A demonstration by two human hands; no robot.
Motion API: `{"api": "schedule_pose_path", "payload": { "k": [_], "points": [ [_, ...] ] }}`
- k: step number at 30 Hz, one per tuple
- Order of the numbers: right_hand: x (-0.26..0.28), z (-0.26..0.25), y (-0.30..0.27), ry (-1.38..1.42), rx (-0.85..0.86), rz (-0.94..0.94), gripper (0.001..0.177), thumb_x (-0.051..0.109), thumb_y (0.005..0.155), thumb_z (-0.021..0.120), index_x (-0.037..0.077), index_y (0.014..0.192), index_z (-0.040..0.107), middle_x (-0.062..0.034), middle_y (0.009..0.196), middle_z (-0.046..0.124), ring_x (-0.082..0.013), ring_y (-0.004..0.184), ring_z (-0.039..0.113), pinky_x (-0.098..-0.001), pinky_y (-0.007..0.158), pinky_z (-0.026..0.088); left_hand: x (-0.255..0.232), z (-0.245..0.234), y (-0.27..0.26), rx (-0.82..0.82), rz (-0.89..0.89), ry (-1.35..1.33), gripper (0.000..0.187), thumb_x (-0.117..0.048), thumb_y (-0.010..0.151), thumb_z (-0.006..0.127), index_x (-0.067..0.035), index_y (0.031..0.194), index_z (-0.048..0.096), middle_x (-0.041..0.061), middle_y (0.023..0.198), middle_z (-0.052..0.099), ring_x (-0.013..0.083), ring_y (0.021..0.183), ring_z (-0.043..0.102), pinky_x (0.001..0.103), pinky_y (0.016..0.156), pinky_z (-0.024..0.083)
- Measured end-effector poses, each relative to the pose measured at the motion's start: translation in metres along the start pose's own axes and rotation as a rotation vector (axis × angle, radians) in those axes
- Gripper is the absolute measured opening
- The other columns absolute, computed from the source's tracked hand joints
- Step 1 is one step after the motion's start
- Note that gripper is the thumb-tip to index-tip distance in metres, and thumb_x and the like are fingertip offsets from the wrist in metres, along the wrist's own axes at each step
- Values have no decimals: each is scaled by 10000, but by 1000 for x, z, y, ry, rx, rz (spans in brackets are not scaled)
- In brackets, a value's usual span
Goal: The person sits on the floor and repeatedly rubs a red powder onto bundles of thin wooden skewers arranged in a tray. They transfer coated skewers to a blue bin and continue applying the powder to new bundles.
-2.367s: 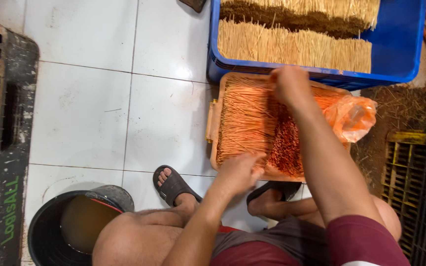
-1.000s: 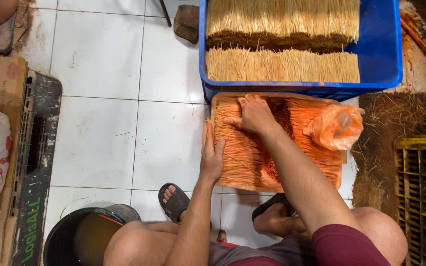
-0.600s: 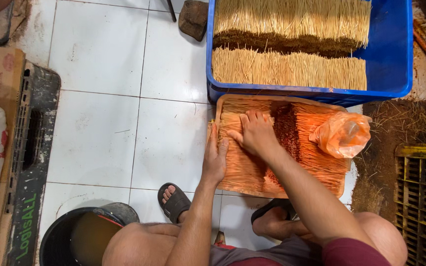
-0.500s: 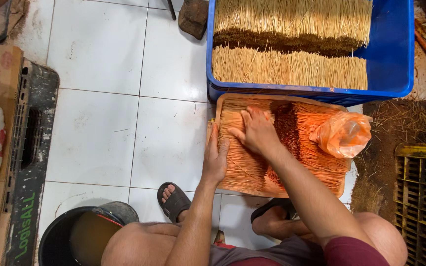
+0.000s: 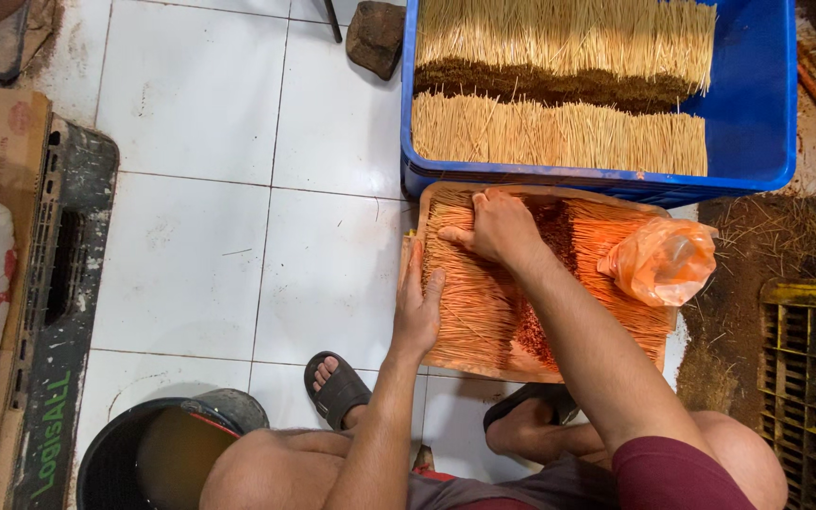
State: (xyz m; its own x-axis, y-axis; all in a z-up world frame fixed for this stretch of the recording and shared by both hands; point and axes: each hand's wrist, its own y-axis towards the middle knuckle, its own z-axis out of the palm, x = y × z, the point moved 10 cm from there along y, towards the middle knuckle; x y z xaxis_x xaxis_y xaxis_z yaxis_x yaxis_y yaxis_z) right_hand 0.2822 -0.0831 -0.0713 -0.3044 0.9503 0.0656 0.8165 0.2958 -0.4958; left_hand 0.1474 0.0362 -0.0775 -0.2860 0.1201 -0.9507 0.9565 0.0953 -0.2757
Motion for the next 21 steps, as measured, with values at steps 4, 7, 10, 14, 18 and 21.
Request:
{"api": "schedule_pose_path", "payload": {
  "k": [4,7,10,14,18,21],
  "points": [
    [5,2,3,-59,25,-22,1072,869,821,499,-43,1385,517,-263,1357,547,-393,1342,465,-548,1107,383,3,1,0,17,-34,-114,733,-443,1061,404,-49,1628,157,182,1696,222,295,1568,240,400,1245,266],
    [3,7,-1,-134,118,7,1010,842,841,450,21,1428,498,-234,1442,498,-380,1422,396,-565,1162,337,7,1,-2,25,-101,-92,723,-460,1054,388,-96,1634,156,173,1681,252,280,1555,266,394,1230,297],
    [7,21,-15,-152,80,-42,918,785,930,387,47,1467,487,-235,1495,474,-366,1439,415,-547,1205,342,9,1,-3,29,-139,-78,719,-467,1050,391,-128,1639,157,171,1673,274,276,1549,281,398,1227,301],
    [4,31,-19,22,-70,-128,981,782,933,430,-30,1483,441,-296,1472,459,-406,1390,432,-548,1137,359,11,1,0,25,-140,-97,723,-468,1044,400,-130,1634,154,172,1677,261,280,1546,277,400,1223,300],
    [-9,24,-5,208,-37,-46,1130,828,790,536,-9,1533,376,-279,1428,491,-417,1327,462,-551,1093,377,11,1,0,18,-114,-111,722,-466,1053,390,-112,1637,157,188,1671,271,287,1548,287,399,1224,311],
    [-3,6,-1,24,-66,-54,1066,860,781,564,-1,1408,519,-242,1405,562,-371,1367,507,-527,1144,415,11,1,0,10,-117,-104,723,-460,1055,399,-98,1635,164,190,1678,257,291,1551,273,399,1229,289]
  ]
}}
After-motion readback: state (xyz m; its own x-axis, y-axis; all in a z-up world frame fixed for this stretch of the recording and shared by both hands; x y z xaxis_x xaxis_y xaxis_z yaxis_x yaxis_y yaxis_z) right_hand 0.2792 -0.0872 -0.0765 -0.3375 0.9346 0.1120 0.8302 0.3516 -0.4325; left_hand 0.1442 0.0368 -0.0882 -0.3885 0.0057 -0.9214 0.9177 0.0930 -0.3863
